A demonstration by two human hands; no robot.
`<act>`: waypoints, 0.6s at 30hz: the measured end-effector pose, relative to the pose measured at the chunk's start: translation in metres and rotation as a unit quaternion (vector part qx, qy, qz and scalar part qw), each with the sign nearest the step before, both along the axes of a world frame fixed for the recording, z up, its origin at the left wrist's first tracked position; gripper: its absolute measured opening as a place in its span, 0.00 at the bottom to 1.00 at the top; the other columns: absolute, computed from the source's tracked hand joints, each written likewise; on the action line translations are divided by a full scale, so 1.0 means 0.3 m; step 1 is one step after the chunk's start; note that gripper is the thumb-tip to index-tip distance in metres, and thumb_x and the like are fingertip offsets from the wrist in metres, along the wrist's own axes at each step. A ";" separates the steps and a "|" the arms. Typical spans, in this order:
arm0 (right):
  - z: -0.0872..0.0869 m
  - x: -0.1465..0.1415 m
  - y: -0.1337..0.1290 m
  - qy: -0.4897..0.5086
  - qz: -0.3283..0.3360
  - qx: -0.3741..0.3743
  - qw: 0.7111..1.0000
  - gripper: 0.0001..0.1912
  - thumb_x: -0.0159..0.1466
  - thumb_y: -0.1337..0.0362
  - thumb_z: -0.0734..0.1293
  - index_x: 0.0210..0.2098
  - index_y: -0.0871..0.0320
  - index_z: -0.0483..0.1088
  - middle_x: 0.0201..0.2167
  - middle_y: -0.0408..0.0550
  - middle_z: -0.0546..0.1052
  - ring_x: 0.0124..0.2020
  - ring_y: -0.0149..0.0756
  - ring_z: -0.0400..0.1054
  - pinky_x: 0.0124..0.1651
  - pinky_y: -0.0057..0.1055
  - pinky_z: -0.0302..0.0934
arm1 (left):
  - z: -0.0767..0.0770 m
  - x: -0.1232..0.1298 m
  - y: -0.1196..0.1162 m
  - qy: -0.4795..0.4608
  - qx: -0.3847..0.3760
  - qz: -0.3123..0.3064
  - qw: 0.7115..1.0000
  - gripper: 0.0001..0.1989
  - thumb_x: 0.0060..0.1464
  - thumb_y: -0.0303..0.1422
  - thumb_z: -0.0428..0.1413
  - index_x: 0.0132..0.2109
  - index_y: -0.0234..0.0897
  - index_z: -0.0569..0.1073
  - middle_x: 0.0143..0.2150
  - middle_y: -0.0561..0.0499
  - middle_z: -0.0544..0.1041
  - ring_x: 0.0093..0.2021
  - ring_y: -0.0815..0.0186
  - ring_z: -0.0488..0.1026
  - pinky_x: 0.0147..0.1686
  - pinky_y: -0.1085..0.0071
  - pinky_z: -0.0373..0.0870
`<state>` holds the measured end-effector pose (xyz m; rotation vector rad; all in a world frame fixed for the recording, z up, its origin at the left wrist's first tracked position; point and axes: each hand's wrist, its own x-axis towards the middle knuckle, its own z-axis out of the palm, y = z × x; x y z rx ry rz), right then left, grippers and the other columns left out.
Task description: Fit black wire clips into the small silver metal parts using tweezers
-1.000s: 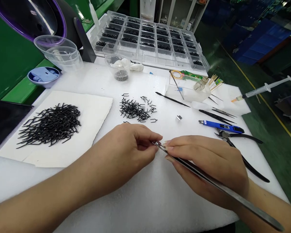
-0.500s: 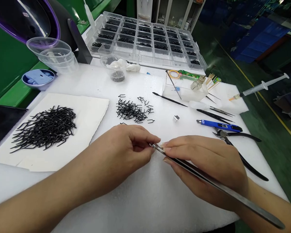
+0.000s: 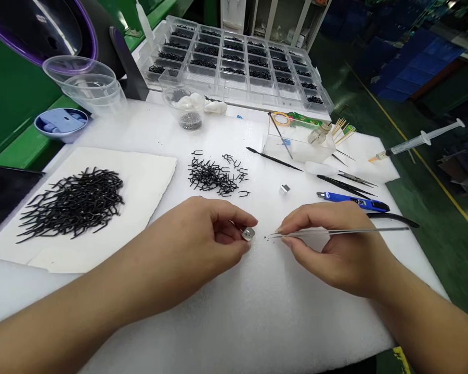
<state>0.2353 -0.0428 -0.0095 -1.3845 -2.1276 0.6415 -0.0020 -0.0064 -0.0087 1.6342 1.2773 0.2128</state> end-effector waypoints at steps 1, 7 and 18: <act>-0.001 0.001 -0.001 -0.001 0.007 0.003 1.000 0.05 0.59 0.71 0.72 0.31 0.55 0.77 0.30 0.37 0.84 0.30 0.30 0.77 0.34 0.29 0.67 | 0.000 0.003 0.001 -0.001 -0.007 0.006 1.000 0.14 0.52 0.42 0.63 0.46 0.53 0.83 0.35 0.60 0.84 0.34 0.65 0.81 0.31 0.74 0.74; -0.003 0.002 -0.001 -0.007 0.015 0.011 1.000 0.05 0.58 0.71 0.72 0.31 0.54 0.77 0.31 0.37 0.84 0.31 0.29 0.78 0.35 0.27 0.68 | 0.013 0.017 0.003 0.008 -0.020 0.025 0.999 0.10 0.50 0.42 0.64 0.41 0.52 0.83 0.30 0.61 0.83 0.30 0.67 0.80 0.29 0.73 0.71; -0.005 0.001 0.003 -0.003 0.021 0.018 1.000 0.06 0.59 0.73 0.72 0.31 0.55 0.77 0.31 0.37 0.84 0.31 0.28 0.78 0.35 0.26 0.68 | 0.006 0.021 0.003 -0.002 -0.003 0.015 1.000 0.10 0.50 0.41 0.63 0.41 0.53 0.84 0.31 0.61 0.83 0.32 0.65 0.81 0.30 0.71 0.73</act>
